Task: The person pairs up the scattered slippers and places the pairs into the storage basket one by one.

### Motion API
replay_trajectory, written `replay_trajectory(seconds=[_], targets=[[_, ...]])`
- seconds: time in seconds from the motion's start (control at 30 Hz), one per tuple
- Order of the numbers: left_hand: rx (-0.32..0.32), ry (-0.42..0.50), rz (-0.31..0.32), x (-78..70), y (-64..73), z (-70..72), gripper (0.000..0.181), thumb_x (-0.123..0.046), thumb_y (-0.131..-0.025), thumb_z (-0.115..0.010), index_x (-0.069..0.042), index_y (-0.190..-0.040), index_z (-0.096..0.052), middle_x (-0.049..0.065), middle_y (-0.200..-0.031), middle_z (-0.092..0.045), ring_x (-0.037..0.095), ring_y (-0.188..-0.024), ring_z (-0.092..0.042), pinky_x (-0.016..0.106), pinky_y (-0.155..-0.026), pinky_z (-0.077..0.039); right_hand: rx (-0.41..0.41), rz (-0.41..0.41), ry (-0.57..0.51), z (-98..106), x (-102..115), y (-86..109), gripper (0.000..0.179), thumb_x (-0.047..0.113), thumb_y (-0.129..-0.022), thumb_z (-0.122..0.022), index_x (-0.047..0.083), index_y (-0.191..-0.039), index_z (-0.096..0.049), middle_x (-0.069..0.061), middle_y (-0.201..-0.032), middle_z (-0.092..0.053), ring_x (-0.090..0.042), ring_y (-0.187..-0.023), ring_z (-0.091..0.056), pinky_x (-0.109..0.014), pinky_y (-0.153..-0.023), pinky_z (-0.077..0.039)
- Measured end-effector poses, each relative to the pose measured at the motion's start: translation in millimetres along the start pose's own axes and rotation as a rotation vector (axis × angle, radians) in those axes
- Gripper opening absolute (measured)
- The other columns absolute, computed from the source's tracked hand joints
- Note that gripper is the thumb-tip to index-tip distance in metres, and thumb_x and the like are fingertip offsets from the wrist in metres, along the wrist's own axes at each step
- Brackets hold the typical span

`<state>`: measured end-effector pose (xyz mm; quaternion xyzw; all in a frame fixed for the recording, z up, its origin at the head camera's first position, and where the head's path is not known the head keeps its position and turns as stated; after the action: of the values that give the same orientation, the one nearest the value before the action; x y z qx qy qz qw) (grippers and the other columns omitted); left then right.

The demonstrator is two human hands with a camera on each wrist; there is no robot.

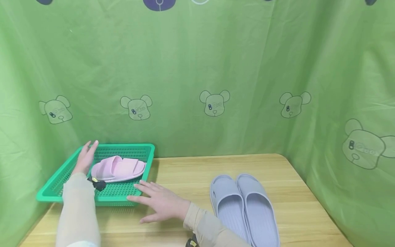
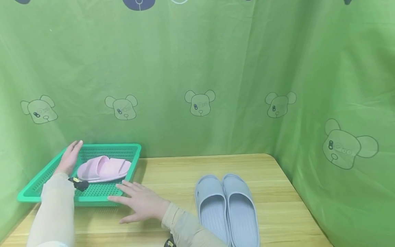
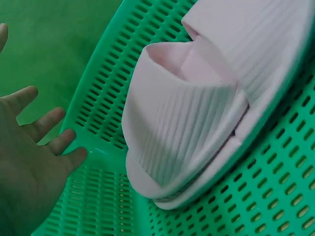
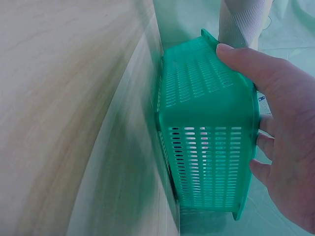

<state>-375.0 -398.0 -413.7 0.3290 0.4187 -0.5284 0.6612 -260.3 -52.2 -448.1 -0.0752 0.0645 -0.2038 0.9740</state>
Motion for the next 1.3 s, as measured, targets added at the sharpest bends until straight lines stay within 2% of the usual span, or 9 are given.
replay_trajectory(seconds=[0.23,0.67,0.87,1.1,1.3], targets=[[-0.039,-0.025,-0.016,-1.7,1.4,-0.4,0.086,-0.066,-0.096,-0.028,-0.011,-0.157,0.0,0.03,-0.16,-0.004,0.053,-0.145,-0.01,0.069,-0.116,-0.015,0.006,-0.003,-0.008,1.1,0.6,0.2,0.084,0.067,-0.089,-0.049,0.038,-0.156,-0.009,-0.008,-0.165,-0.015,-0.026,-0.153,-0.012,-0.042,-0.123,-0.018],[-0.067,-0.08,-0.024,-7.5,7.0,0.4,0.088,-0.067,-0.096,-0.026,-0.004,-0.155,-0.015,0.027,-0.16,-0.014,0.051,-0.145,-0.014,0.067,-0.116,-0.017,0.012,-0.016,-0.021,1.6,-0.5,1.3,0.083,0.067,-0.089,-0.05,0.039,-0.155,-0.01,-0.006,-0.164,-0.016,-0.025,-0.153,-0.012,-0.044,-0.123,-0.016],[-0.08,-0.143,-0.028,-8.4,8.8,-0.3,0.091,-0.069,-0.095,-0.025,0.001,-0.152,-0.022,0.03,-0.156,-0.022,0.052,-0.142,-0.022,0.065,-0.115,-0.022,0.009,-0.012,0.009,2.5,-0.2,3.6,0.084,0.068,-0.088,-0.05,0.038,-0.156,-0.011,-0.006,-0.164,-0.016,-0.025,-0.152,-0.013,-0.044,-0.123,-0.017],[-0.093,-0.155,-0.054,-18.0,10.5,1.6,0.091,-0.069,-0.095,-0.024,0.003,-0.151,-0.024,0.032,-0.155,-0.024,0.053,-0.141,-0.023,0.065,-0.115,-0.023,0.023,-0.018,0.062,7.6,2.0,6.0,0.087,0.069,-0.087,-0.05,0.038,-0.156,-0.007,-0.007,-0.165,-0.015,-0.025,-0.152,-0.013,-0.045,-0.123,-0.017],[-0.079,-0.158,-0.061,-28.5,13.2,3.1,0.09,-0.068,-0.096,-0.022,0.003,-0.151,-0.024,0.031,-0.155,-0.025,0.054,-0.141,-0.023,0.067,-0.114,-0.022,0.023,-0.014,0.087,8.0,3.3,8.4,0.09,0.069,-0.087,-0.051,0.036,-0.156,-0.005,-0.007,-0.165,-0.012,-0.026,-0.152,-0.015,-0.046,-0.123,-0.017]])
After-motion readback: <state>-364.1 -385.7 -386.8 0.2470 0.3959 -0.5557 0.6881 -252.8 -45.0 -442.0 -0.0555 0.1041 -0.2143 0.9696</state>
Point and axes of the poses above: each hand's wrist, its own y-axis away from the middle knuckle, its own z-axis out of the back of the hand, x = y × z, the point moved 1 cm from there along -y, towards the middle knuckle
